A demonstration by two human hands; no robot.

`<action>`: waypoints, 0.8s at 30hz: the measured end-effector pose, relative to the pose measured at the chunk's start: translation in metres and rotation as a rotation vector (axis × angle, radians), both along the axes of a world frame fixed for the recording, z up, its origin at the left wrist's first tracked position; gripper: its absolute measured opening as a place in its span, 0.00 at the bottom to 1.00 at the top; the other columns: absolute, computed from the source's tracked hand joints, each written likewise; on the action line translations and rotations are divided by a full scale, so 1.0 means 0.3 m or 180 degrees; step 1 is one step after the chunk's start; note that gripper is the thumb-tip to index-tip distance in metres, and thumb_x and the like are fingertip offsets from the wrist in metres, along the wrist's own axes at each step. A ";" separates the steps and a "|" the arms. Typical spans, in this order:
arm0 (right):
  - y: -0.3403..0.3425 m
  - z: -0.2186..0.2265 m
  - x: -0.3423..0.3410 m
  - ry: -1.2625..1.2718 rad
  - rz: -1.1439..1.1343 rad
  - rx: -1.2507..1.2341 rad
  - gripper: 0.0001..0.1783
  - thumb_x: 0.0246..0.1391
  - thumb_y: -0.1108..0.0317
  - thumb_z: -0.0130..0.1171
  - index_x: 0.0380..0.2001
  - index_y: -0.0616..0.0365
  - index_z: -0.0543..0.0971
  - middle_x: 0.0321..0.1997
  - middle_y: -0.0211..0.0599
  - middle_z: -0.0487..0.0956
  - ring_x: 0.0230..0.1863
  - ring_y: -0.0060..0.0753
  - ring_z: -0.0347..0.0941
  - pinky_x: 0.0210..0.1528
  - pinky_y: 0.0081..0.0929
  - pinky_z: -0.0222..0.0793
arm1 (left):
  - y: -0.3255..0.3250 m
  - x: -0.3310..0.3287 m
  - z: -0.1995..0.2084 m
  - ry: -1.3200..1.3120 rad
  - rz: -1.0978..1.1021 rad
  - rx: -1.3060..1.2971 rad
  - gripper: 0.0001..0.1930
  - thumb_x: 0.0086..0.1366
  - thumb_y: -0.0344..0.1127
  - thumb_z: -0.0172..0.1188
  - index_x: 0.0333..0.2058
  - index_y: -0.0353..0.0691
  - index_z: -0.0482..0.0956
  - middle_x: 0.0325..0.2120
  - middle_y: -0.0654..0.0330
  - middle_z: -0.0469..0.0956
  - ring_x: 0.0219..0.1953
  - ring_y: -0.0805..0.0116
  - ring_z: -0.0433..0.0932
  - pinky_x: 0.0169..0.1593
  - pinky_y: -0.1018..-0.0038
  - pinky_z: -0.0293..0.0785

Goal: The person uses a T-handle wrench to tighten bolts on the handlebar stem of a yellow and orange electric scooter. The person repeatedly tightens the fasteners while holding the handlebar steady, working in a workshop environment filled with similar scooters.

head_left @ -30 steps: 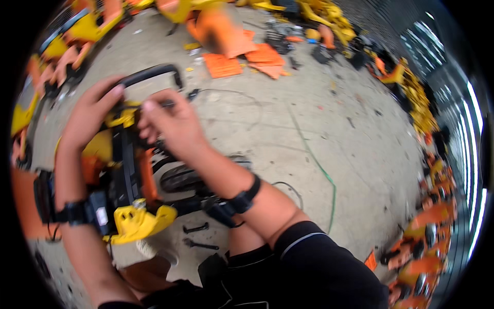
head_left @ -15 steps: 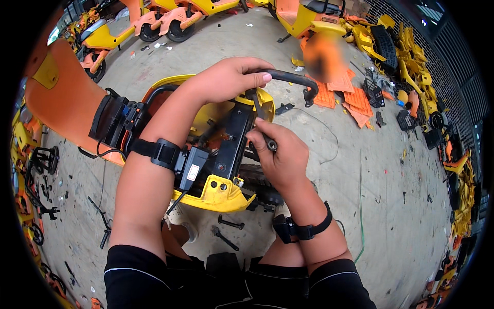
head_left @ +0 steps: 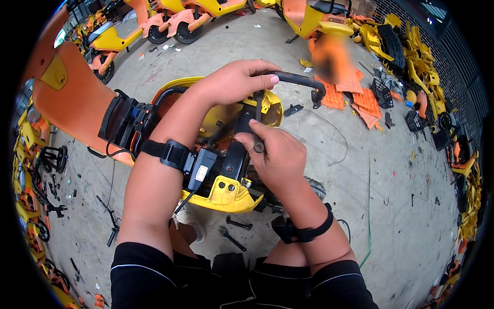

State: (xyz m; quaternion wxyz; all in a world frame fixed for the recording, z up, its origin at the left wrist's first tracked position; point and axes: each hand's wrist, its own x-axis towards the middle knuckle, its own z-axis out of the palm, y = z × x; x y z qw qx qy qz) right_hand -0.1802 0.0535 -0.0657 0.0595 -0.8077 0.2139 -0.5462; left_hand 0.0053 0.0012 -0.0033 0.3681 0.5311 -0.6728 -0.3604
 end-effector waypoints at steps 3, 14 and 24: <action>0.000 0.016 -0.021 0.0230 -0.0040 0.0040 0.19 0.45 0.59 0.77 0.39 0.57 0.85 0.25 0.36 0.82 0.24 0.38 0.78 0.26 0.31 0.73 | -0.003 0.004 0.001 -0.0081 -0.0016 -0.0006 0.21 0.74 0.44 0.59 0.59 0.39 0.76 0.43 0.63 0.80 0.47 0.75 0.77 0.54 0.73 0.74; 0.019 0.032 0.033 0.0135 -0.0144 -0.0406 0.18 0.43 0.61 0.78 0.35 0.57 0.85 0.18 0.31 0.77 0.18 0.34 0.73 0.22 0.29 0.66 | 0.009 -0.006 0.013 -0.0006 0.0042 0.0068 0.23 0.72 0.46 0.61 0.59 0.39 0.77 0.46 0.60 0.82 0.48 0.72 0.76 0.54 0.72 0.72; 0.003 0.018 0.044 0.0104 0.0073 -0.0086 0.17 0.43 0.60 0.78 0.35 0.55 0.86 0.18 0.30 0.77 0.19 0.34 0.73 0.23 0.28 0.67 | 0.013 -0.009 0.016 -0.0064 0.0049 0.0032 0.23 0.73 0.45 0.60 0.59 0.38 0.76 0.44 0.60 0.82 0.46 0.74 0.77 0.53 0.73 0.73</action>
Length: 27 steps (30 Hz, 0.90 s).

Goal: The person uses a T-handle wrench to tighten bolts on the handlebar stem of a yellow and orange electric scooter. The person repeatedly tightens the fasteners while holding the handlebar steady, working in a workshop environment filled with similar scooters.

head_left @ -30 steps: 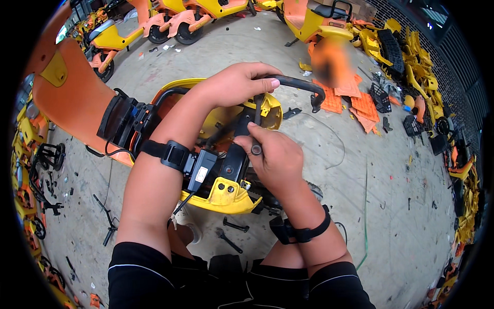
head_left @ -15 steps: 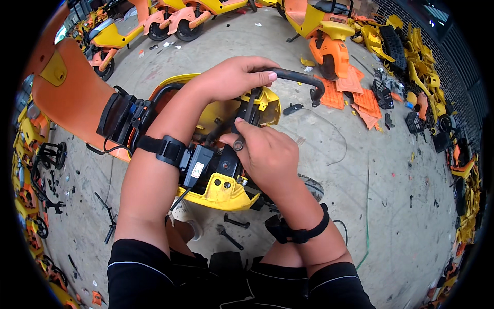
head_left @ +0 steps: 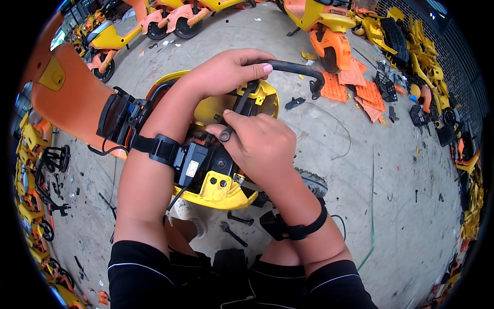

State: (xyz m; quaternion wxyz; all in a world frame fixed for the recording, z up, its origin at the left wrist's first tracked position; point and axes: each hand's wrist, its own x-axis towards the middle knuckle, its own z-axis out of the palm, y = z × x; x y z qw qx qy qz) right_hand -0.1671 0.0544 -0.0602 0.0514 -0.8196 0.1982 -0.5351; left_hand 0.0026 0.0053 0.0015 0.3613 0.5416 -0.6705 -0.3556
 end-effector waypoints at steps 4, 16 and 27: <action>-0.024 -0.016 -0.063 -0.0200 0.0193 0.0480 0.14 0.50 0.58 0.74 0.34 0.56 0.86 0.22 0.32 0.80 0.22 0.30 0.76 0.26 0.28 0.71 | 0.002 0.001 -0.002 0.0088 -0.0027 -0.0049 0.22 0.73 0.44 0.59 0.59 0.37 0.76 0.44 0.60 0.81 0.46 0.73 0.77 0.53 0.73 0.74; -0.193 -0.038 -0.173 -0.2535 0.1766 0.3455 0.19 0.73 0.57 0.51 0.45 0.66 0.76 0.31 0.41 0.81 0.29 0.29 0.78 0.30 0.24 0.76 | -0.007 -0.001 -0.010 0.0022 0.0061 -0.0119 0.22 0.73 0.43 0.59 0.60 0.36 0.76 0.45 0.60 0.82 0.47 0.73 0.78 0.54 0.73 0.74; -0.079 -0.052 -0.135 -0.1062 0.0954 0.1883 0.12 0.60 0.70 0.67 0.45 0.63 0.81 0.35 0.41 0.86 0.34 0.26 0.83 0.34 0.22 0.78 | -0.005 0.006 -0.007 0.0198 -0.0033 0.0030 0.23 0.73 0.44 0.59 0.60 0.36 0.75 0.45 0.59 0.82 0.47 0.73 0.78 0.53 0.73 0.75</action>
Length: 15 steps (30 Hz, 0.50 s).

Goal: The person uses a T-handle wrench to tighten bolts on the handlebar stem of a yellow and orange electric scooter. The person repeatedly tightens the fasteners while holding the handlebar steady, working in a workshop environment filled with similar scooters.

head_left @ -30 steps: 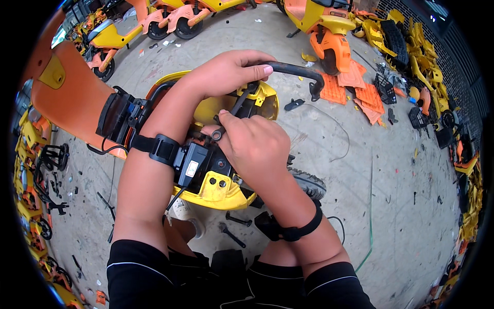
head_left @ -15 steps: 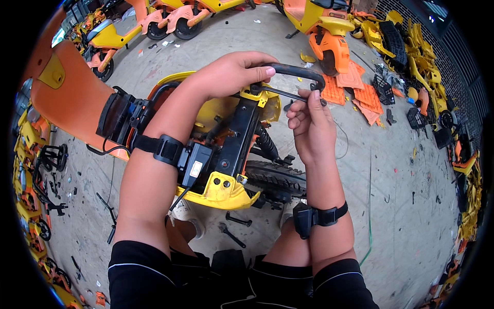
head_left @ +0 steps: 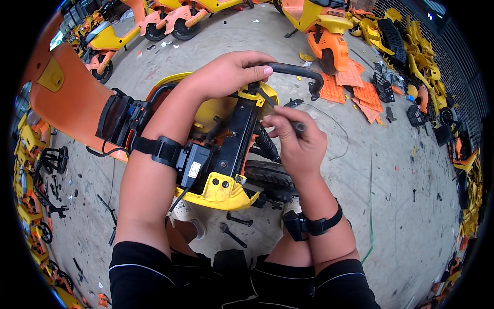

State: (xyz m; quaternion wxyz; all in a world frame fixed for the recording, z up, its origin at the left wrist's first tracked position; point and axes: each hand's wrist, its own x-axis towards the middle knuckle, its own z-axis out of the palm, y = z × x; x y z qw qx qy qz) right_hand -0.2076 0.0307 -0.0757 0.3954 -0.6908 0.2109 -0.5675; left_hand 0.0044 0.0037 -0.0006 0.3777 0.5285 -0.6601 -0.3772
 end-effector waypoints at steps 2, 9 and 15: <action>0.010 -0.001 0.011 0.0213 -0.0388 -0.0733 0.17 0.48 0.67 0.76 0.41 0.57 0.84 0.31 0.37 0.86 0.29 0.28 0.83 0.31 0.23 0.76 | 0.000 0.000 -0.002 0.0016 0.0000 -0.0011 0.23 0.73 0.44 0.59 0.60 0.36 0.75 0.45 0.59 0.82 0.47 0.73 0.78 0.53 0.73 0.75; 0.058 0.025 0.028 0.1113 -0.0761 -0.1610 0.22 0.41 0.60 0.79 0.41 0.55 0.86 0.30 0.35 0.85 0.28 0.37 0.82 0.30 0.27 0.75 | 0.000 0.002 -0.003 -0.0115 0.0004 -0.0106 0.23 0.73 0.45 0.60 0.59 0.36 0.76 0.44 0.59 0.81 0.46 0.72 0.78 0.53 0.73 0.75; 0.013 0.035 -0.003 0.0279 -0.0370 0.0055 0.14 0.64 0.59 0.64 0.41 0.60 0.82 0.30 0.36 0.84 0.29 0.30 0.81 0.32 0.26 0.76 | -0.002 0.000 -0.001 -0.0162 -0.0027 -0.0129 0.22 0.73 0.46 0.59 0.59 0.39 0.77 0.40 0.63 0.80 0.46 0.74 0.77 0.53 0.74 0.73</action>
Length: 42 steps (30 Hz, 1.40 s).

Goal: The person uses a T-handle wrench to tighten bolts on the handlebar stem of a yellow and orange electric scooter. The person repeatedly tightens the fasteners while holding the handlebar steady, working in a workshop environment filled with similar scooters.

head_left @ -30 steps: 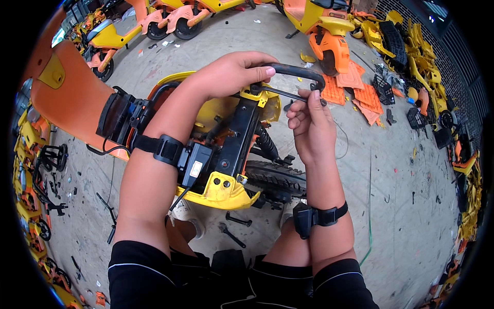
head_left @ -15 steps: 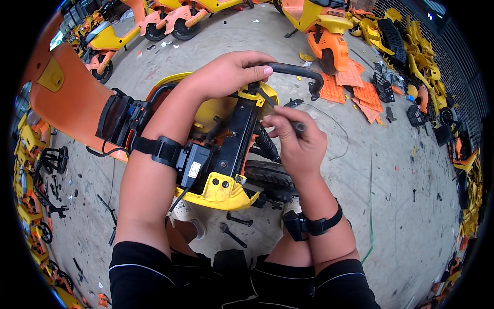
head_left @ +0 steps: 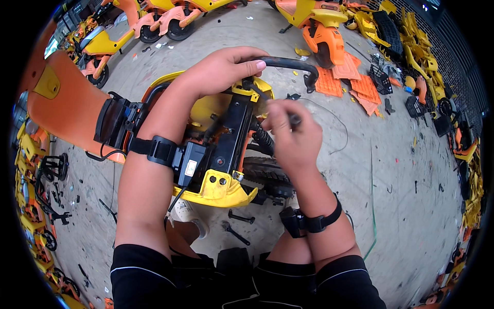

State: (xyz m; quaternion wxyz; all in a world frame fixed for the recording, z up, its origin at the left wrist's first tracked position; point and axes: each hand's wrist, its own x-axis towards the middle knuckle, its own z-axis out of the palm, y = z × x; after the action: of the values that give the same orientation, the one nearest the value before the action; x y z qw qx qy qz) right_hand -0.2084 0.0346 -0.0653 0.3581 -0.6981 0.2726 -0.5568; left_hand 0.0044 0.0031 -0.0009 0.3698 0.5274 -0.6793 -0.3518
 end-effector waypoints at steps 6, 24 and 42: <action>-0.138 0.001 -0.029 -0.2279 0.1543 0.2340 0.17 0.72 0.58 0.53 0.45 0.65 0.75 0.31 0.39 0.81 0.30 0.31 0.80 0.32 0.25 0.78 | 0.005 -0.009 -0.002 -0.0011 0.0086 -0.0062 0.22 0.73 0.46 0.59 0.58 0.40 0.78 0.41 0.64 0.80 0.47 0.74 0.76 0.54 0.74 0.72; 0.049 -0.009 -0.003 0.0676 -0.0154 -0.0767 0.15 0.55 0.66 0.73 0.43 0.60 0.85 0.36 0.37 0.87 0.37 0.22 0.83 0.40 0.21 0.77 | 0.000 0.006 -0.011 -0.0012 0.0050 0.0005 0.25 0.73 0.47 0.60 0.61 0.37 0.75 0.42 0.62 0.80 0.46 0.74 0.77 0.54 0.74 0.74; -0.166 -0.042 -0.035 -0.2038 0.1718 0.1453 0.15 0.73 0.62 0.50 0.50 0.65 0.74 0.36 0.44 0.82 0.36 0.34 0.82 0.38 0.28 0.81 | 0.004 -0.004 -0.002 0.0080 0.0082 0.0057 0.21 0.73 0.45 0.59 0.59 0.40 0.78 0.41 0.64 0.80 0.47 0.74 0.77 0.53 0.74 0.73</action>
State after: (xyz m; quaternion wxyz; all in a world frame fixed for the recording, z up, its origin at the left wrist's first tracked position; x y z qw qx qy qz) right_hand -0.2190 -0.0152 -0.0779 0.7002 -0.4408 0.0729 -0.5568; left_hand 0.0032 0.0042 -0.0013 0.3781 0.5349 -0.6645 -0.3596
